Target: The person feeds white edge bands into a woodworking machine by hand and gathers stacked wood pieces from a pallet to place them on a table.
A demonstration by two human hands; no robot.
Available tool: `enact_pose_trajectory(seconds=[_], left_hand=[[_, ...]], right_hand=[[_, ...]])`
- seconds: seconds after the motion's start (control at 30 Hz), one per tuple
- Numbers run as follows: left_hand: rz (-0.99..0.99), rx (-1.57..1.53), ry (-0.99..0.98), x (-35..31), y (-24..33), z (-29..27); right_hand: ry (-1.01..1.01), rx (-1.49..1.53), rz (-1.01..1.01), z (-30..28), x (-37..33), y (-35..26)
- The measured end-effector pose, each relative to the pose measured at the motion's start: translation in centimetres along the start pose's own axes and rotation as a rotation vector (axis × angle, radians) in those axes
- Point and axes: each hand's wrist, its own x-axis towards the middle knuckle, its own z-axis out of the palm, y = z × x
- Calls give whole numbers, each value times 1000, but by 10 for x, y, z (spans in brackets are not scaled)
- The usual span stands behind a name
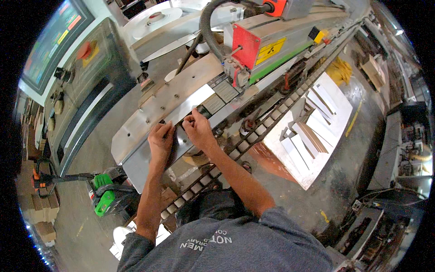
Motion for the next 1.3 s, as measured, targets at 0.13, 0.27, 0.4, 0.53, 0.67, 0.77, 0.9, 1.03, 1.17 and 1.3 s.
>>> enact_pose_trajectory(seconds=[0.13,0.27,0.4,0.53,0.67,0.77,0.9,1.03,1.17,1.3], left_hand=[[8,68,-19,24,21,34],[60,64,12,42,34,71],[60,128,27,60,54,109],[88,143,27,78,74,142],[231,218,130,93,62,169],[96,155,48,104,86,167],[80,102,59,73,105,149],[204,82,53,34,108,129],[-23,-12,-29,6,114,113],[-103,-52,-80,-11,112,95]], right_hand=[[10,-20,-93,-43,23,9],[85,-163,-49,-75,39,-9],[137,-75,-54,-106,48,-10],[20,-379,-399,-135,14,-23],[-229,-352,-275,-164,-62,-86],[53,-681,-454,-222,-99,-82],[327,-1145,-251,-329,-134,-78],[289,-1555,160,-386,-149,-78],[406,-1648,126,-419,-155,-42],[402,-1568,68,-404,-162,-67]])
